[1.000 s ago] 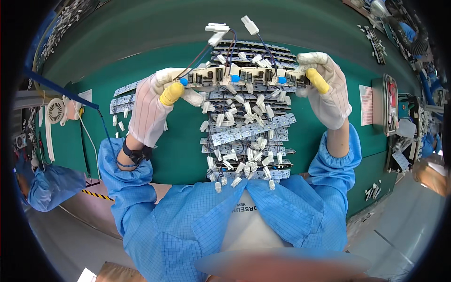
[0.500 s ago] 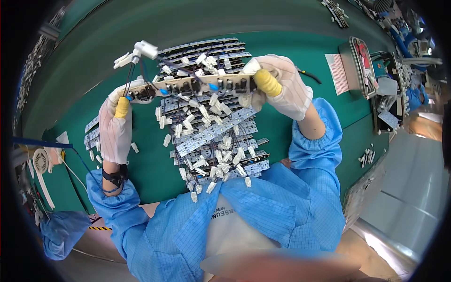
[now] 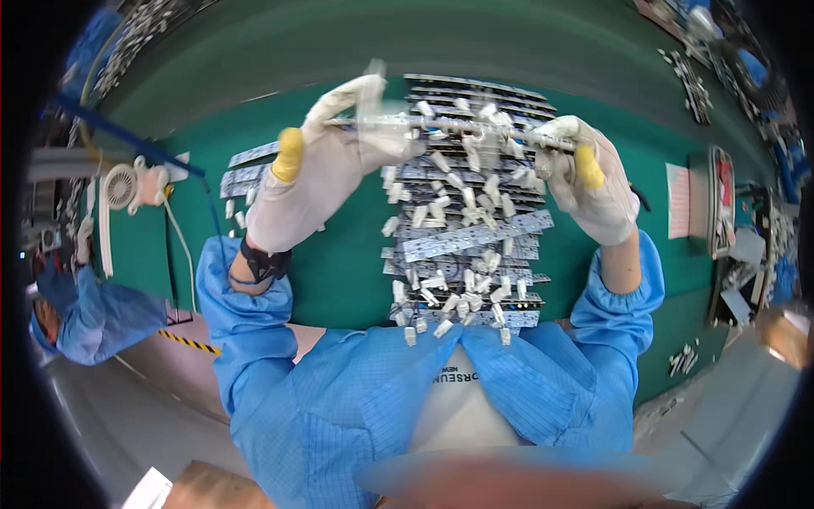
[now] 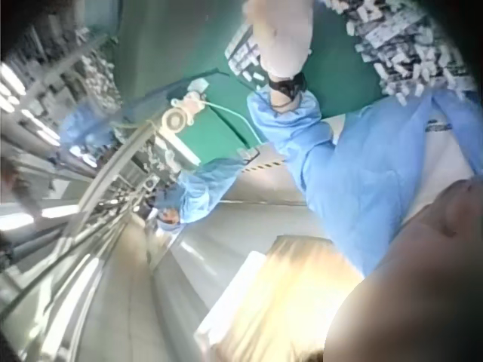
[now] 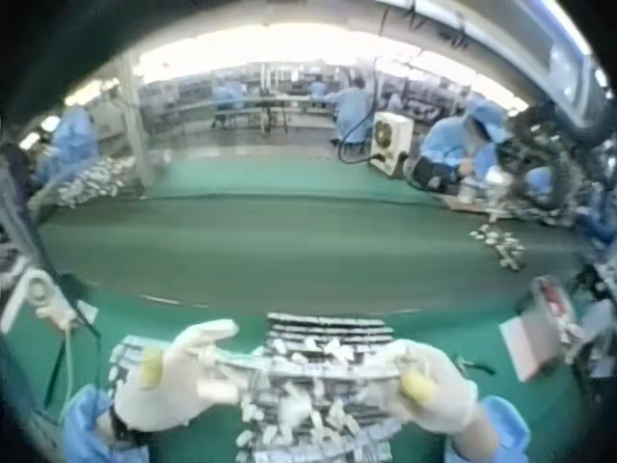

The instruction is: Trimming and inspecting electronic circuit board components using manual tools at an assembly station.

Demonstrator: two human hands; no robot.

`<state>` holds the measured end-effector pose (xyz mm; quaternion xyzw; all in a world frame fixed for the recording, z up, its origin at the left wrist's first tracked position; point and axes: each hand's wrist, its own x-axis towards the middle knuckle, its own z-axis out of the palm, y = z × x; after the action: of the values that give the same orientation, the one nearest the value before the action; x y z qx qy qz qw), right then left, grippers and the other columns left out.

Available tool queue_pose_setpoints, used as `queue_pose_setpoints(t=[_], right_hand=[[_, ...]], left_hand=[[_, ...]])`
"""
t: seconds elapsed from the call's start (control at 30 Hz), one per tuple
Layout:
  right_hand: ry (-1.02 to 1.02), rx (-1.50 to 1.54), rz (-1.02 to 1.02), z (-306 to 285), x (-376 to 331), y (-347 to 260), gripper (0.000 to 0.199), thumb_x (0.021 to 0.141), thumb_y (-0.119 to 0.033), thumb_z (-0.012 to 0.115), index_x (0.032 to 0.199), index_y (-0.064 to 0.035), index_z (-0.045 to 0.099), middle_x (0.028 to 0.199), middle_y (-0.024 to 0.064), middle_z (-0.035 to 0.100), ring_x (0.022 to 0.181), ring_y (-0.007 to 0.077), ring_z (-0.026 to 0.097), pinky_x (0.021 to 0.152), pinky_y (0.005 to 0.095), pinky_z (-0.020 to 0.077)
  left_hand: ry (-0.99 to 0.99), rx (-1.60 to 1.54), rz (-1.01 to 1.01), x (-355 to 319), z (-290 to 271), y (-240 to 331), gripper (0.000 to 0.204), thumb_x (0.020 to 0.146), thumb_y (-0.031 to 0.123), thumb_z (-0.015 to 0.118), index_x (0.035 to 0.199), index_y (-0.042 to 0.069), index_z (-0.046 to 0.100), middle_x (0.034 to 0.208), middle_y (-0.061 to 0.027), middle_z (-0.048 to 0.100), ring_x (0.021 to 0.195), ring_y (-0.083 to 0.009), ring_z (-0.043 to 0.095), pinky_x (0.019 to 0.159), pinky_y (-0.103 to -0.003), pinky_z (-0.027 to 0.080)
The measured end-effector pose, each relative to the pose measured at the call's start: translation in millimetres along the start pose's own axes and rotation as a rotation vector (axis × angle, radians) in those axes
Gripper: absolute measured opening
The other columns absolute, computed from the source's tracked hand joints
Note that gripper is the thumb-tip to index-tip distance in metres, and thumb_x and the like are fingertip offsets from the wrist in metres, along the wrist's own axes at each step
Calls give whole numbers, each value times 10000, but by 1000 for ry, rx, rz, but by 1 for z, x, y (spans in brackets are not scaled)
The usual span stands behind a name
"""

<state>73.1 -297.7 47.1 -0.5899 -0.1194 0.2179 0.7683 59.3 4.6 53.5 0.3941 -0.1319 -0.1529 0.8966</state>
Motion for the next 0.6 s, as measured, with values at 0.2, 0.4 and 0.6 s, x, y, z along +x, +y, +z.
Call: queue_pose_setpoints(t=[0.2, 0.4, 0.6], right_hand=[[115, -276, -115, 21, 5, 0, 686, 832, -434, 656, 1262, 47, 421, 866, 31, 562, 553, 35, 431, 493, 156, 328], [220, -339, -62, 10, 10, -1, 595, 862, -325, 644, 1273, 41, 420, 849, 26, 579, 546, 22, 446, 460, 146, 318], [395, -1123, -372, -55, 62, 21, 297, 839, -169, 643, 1114, -61, 611, 1024, 68, 648, 858, 142, 615, 756, 259, 489]], left_hand=[[346, 792, 199, -14, -65, 40, 245, 894, 61, 430, 1090, 36, 574, 1040, -98, 625, 866, -134, 592, 757, -237, 456], [634, 1285, -52, -51, -173, 76, 226, 891, 96, 456, 1006, 6, 628, 986, -43, 620, 868, -133, 565, 805, -251, 427], [692, 2381, 92, -45, -150, 77, 275, 777, 230, 688, 1046, 287, 678, 1153, -87, 617, 1000, -279, 590, 821, -346, 469]])
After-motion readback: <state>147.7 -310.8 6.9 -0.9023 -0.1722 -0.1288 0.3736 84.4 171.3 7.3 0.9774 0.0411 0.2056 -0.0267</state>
